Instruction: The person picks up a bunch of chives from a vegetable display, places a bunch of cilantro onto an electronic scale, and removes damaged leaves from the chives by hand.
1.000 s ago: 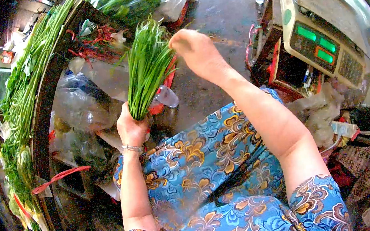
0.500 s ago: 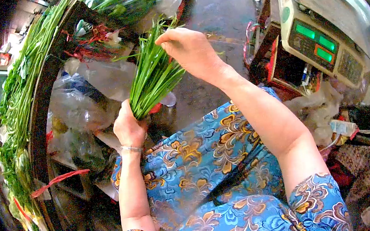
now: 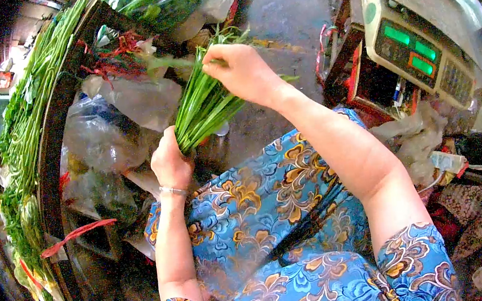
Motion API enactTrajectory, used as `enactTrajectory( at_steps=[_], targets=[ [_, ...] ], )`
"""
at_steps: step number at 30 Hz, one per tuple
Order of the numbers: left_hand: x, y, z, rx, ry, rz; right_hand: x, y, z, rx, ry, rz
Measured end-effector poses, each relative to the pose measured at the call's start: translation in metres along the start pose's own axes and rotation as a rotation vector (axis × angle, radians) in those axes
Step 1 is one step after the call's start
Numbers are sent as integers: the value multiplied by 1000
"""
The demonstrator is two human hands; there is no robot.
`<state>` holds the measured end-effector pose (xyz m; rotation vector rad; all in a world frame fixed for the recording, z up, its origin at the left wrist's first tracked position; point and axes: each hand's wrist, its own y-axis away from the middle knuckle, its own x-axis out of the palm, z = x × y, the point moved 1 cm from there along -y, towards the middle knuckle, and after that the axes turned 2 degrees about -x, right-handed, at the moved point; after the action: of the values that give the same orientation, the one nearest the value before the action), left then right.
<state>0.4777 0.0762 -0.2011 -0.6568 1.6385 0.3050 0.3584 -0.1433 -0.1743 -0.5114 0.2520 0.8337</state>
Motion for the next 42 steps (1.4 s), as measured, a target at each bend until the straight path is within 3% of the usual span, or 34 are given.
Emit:
enactTrajectory(
  at_steps=[8, 10, 12, 14, 16, 18, 20, 26, 29, 32, 34, 36, 37, 39, 40, 41, 42],
  targets=[
    [-14, 0, -4, -163, 177, 97, -18, -8, -6, 241, -704, -177],
    [-23, 1, 1, -246, 382, 88, -28, -7, -8, 259, -708, -203],
    [-21, 0, 21, -165, 537, -58, -29, -6, -6, 252, -702, -223],
    [-20, -1, 35, -394, 941, 1, -30, -5, -3, 246, -694, -238],
    [-23, -2, 44, -406, 1133, -39, -29, -6, 1, 249, -829, -211],
    [-31, -2, 41, -443, 1187, -99, -30, -11, 15, 258, -825, -227],
    [-39, -1, 38, -558, 1298, -8, -35, -19, 30, 158, -816, -240],
    [-41, -1, 33, -622, 1368, 44, -58, -79, 45, 57, -818, 32],
    [-45, 6, 36, -667, 1418, 65, -49, -105, 29, -10, -1191, 260],
    [-50, 8, 30, -727, 1327, -38, -23, -125, 29, 88, -1391, 188],
    [-58, 6, 26, -791, 1284, -14, 7, -147, -14, 34, -1525, 254],
    [-60, 7, 22, -842, 1242, -38, 44, -169, -76, -16, -1501, 421],
    [-60, 8, 24, -862, 1231, -10, 79, -180, -123, -327, -811, 290],
    [-57, 13, 26, -920, 1215, -25, 146, -173, -238, -320, -26, 180],
    [-58, 12, 25, -927, 1219, -53, 165, -170, -277, -76, 48, 212],
    [-58, 15, 27, -927, 1203, -63, 163, -164, -272, -74, 46, 223],
    [-60, 16, 27, -944, 1196, -61, 154, -153, -255, 257, -363, 152]
  ],
)
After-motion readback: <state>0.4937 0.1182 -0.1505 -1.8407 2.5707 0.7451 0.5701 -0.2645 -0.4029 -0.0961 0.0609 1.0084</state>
